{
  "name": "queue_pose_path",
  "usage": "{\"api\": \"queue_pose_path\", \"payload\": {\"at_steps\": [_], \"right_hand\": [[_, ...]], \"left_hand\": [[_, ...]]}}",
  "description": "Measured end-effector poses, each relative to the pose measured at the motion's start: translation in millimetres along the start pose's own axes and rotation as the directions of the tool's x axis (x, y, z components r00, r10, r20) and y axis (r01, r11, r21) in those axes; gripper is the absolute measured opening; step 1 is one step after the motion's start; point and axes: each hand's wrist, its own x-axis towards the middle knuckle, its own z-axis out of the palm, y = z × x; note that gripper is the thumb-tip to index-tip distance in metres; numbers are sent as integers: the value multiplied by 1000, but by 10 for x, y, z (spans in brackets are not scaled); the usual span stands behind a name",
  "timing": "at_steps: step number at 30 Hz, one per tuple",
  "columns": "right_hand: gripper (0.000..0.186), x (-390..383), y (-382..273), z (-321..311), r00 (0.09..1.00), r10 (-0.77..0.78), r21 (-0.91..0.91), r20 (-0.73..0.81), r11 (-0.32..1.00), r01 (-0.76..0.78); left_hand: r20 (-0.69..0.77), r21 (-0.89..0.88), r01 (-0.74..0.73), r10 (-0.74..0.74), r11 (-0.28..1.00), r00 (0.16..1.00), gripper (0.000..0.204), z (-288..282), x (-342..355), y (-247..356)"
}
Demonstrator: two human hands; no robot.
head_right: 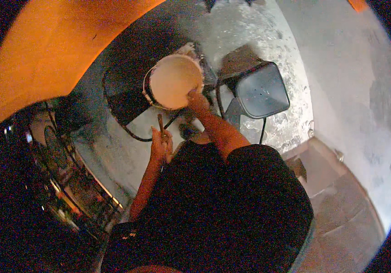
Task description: Repairing holes and cracks in a wall using putty and sandpaper.
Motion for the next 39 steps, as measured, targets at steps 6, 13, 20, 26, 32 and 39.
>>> {"api": "queue_pose_path", "payload": {"at_steps": [6,13,20,26,32,39], "right_hand": [[32,-455,-728,-408,997,-52,136,50,990,44],[55,-1593,-745,-486,989,1,229,146,973,-35],[69,-2786,-1238,-1113,990,72,763,121,631,-139],[69,-3719,-964,-1211,999,51,826,3,563,-31],[48,-4689,-515,-1694,963,248,928,-108,373,8],[40,-6043,364,-2598,705,597,817,-384,576,-42]], "left_hand": [[174,108,-50,31,993,984,79,-42,-25,0],[539,378,-852,662,362,520,42,453,-485,462],[638,289,-743,457,604,620,38,441,-471,-167],[690,403,-541,144,738,710,46,685,-1155,-1163],[878,428,-697,-80,576,472,40,1309,-1570,-1722],[904,204,-979,-388,22,180,39,2519,-2211,-2572]]}}
